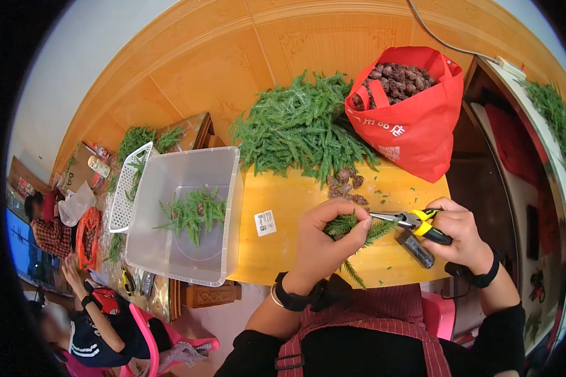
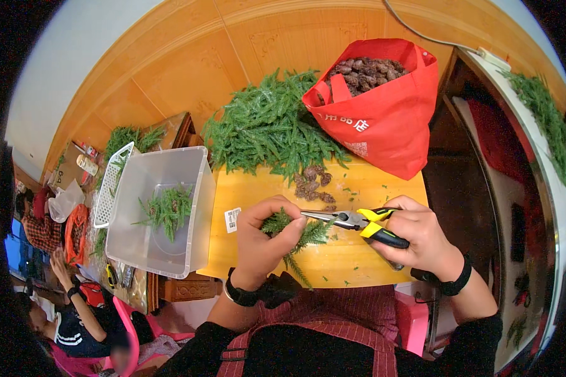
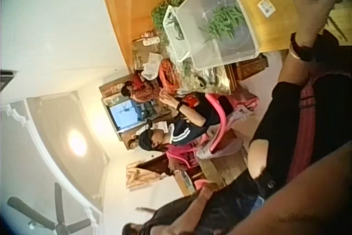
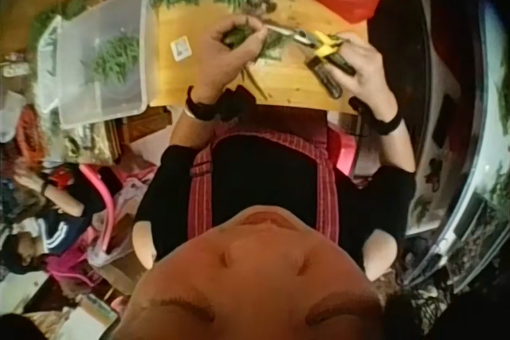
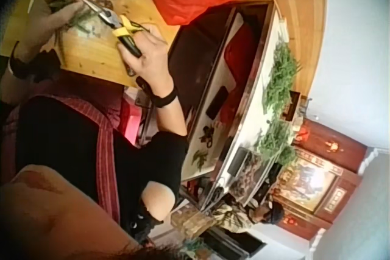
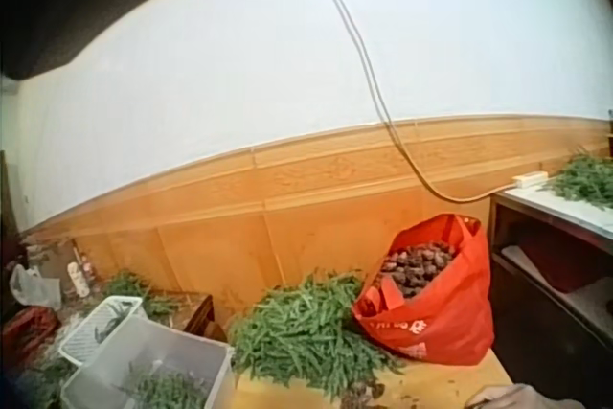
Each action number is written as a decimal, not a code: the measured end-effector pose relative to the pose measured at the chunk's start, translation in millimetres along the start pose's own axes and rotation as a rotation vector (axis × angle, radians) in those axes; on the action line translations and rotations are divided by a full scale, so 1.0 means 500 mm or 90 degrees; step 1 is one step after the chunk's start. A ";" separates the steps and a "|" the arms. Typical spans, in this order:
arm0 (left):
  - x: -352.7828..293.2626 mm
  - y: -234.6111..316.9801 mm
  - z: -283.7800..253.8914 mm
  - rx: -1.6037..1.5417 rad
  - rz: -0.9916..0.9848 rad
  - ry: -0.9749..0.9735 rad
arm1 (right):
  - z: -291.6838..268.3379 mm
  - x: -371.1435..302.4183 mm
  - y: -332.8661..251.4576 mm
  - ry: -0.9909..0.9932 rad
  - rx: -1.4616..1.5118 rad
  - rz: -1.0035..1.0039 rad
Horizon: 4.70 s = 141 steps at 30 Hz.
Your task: Trimming roots and excess stems from green plants using snips and sorting them into a container.
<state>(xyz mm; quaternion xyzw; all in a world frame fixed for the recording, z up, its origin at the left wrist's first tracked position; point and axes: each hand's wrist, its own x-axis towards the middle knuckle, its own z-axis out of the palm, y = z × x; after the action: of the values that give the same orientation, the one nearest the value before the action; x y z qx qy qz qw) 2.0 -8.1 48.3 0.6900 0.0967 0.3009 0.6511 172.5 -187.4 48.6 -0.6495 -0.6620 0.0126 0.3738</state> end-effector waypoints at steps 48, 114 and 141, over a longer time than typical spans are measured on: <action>-0.007 -0.040 -0.047 0.045 0.197 -0.095 | -0.022 0.011 -0.013 -0.016 -0.037 -0.030; 0.022 -0.023 -0.058 0.277 0.441 -0.083 | -0.024 -0.014 0.047 -0.634 1.097 0.491; 0.029 0.001 -0.045 0.176 0.432 -0.275 | -0.132 -0.015 -0.066 -0.625 0.765 0.478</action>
<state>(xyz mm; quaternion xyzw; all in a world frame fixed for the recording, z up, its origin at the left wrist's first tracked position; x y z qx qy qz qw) 1.0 18.2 52.5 0.8109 -0.2350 0.3311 0.4215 177.5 -230.1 109.2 -0.4384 -0.3712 0.7628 0.2968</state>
